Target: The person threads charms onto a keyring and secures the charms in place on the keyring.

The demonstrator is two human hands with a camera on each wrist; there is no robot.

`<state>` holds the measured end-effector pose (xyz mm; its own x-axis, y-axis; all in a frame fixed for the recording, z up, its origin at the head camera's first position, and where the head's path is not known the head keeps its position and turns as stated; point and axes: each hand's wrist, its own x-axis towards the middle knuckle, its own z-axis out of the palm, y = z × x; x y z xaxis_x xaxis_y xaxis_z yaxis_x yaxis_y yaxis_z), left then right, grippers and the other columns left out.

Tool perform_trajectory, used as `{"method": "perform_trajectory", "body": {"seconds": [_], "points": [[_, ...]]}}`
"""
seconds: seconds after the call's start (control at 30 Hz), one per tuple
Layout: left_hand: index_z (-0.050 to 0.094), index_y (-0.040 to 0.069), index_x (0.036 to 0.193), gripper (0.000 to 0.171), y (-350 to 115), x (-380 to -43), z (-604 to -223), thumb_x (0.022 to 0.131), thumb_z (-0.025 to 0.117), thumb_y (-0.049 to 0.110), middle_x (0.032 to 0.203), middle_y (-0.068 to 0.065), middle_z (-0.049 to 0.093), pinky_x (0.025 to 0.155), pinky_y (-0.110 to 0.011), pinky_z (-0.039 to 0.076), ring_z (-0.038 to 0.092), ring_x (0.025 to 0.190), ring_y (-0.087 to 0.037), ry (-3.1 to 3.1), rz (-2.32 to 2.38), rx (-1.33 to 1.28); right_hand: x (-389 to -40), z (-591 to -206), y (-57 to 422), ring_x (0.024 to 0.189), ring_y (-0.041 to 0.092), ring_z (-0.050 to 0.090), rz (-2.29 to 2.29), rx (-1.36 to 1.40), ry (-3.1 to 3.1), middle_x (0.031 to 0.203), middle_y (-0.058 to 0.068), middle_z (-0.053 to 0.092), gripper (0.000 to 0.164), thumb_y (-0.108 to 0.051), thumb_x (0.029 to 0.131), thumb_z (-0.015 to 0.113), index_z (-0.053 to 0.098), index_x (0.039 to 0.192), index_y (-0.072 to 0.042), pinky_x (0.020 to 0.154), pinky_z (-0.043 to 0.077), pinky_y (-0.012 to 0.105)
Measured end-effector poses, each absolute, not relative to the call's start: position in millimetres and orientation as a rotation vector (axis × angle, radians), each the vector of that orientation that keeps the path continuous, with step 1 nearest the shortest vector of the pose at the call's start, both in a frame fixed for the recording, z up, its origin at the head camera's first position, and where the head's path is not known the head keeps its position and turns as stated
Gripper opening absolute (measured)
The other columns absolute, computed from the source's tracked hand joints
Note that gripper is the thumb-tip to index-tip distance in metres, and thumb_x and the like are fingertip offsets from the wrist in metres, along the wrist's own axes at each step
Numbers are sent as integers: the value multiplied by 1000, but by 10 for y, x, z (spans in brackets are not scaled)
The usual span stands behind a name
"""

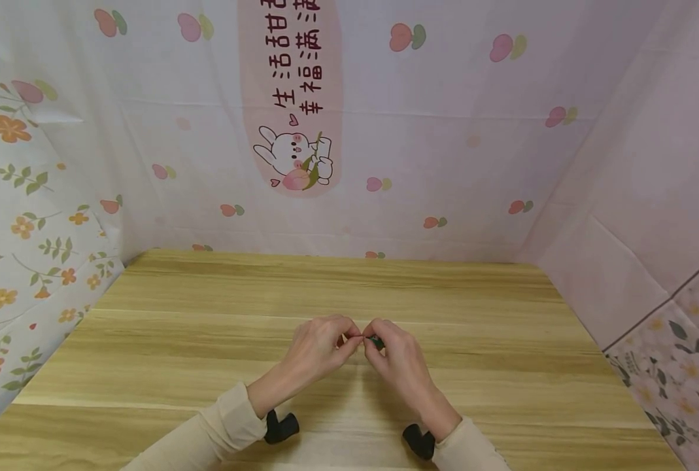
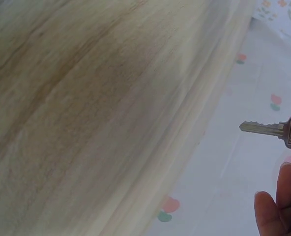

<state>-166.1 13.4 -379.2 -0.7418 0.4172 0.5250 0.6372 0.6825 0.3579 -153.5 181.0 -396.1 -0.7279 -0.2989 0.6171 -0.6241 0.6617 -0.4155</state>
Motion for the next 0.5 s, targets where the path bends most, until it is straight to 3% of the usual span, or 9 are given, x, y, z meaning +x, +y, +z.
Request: {"method": "perform_trajectory", "body": {"seconds": [0.5], "points": [[70,20,74,7,133,-1668,-3824,80,73,18,66,10,63,44,-7,27,53,52,0,-2377,-690,-840,-1527,-3917,1788,59,0,46,1056,562,-2447,72,-6,63,23,8,77,67,62,80,-14,50,40,19]]}}
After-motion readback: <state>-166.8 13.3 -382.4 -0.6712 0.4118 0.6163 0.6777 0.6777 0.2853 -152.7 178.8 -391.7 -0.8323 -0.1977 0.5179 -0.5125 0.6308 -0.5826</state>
